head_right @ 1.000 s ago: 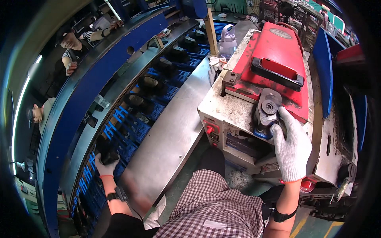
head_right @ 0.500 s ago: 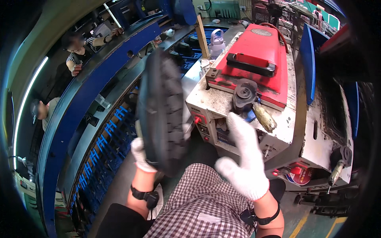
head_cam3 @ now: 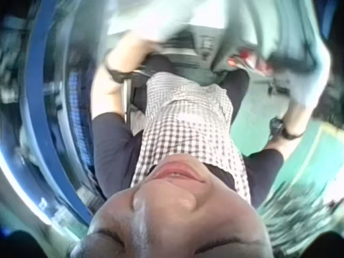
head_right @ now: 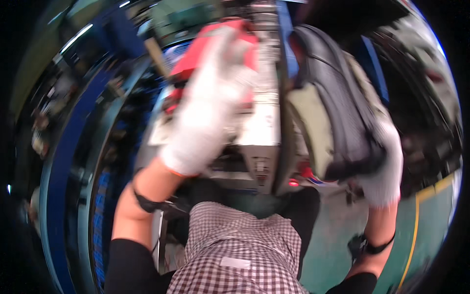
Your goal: Positioning shoes in pneumatic pressing machines to bond soles and shape components.
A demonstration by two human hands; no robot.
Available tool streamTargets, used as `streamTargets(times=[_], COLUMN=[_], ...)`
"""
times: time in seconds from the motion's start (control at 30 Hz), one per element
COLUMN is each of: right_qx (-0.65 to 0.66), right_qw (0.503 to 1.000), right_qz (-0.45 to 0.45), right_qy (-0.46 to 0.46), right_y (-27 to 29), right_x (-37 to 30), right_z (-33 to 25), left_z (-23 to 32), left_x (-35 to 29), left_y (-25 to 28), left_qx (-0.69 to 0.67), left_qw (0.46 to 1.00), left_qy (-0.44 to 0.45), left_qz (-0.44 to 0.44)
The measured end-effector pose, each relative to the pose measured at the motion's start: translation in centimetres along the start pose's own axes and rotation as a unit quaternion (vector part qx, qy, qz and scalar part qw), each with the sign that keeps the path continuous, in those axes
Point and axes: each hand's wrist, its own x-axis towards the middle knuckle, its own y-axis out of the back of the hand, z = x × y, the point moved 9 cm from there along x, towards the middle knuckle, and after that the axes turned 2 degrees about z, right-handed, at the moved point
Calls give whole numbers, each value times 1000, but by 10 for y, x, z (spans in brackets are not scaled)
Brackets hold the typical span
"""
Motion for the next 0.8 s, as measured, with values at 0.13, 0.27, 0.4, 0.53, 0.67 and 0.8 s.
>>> streamTargets(times=[0.13,0.27,0.4,0.53,0.67,0.8], right_qx=[-156,-367,-552,-609,-792,-813], right_qw=[985,926,823,786,608,569], right_qz=[-71,83,132,102,-17,22], right_qy=[1,-2,18,-6,-60,-125], right_y=[19,88,124,132,123,145], right_x=[53,126,195,245,264,266], right_z=[-52,-72,-77,-51,-7,11], left_z=[10,31,35,87,72,62], left_x=[101,183,254,273,337,355], left_y=[-12,-50,-92,-148,-132,-134], left_qx=[81,294,262,654,343,421], left_qw=[995,941,948,536,896,874], left_qy=[-45,-166,-155,-508,-281,-241], left_qz=[-35,-38,-88,165,-2,-25])
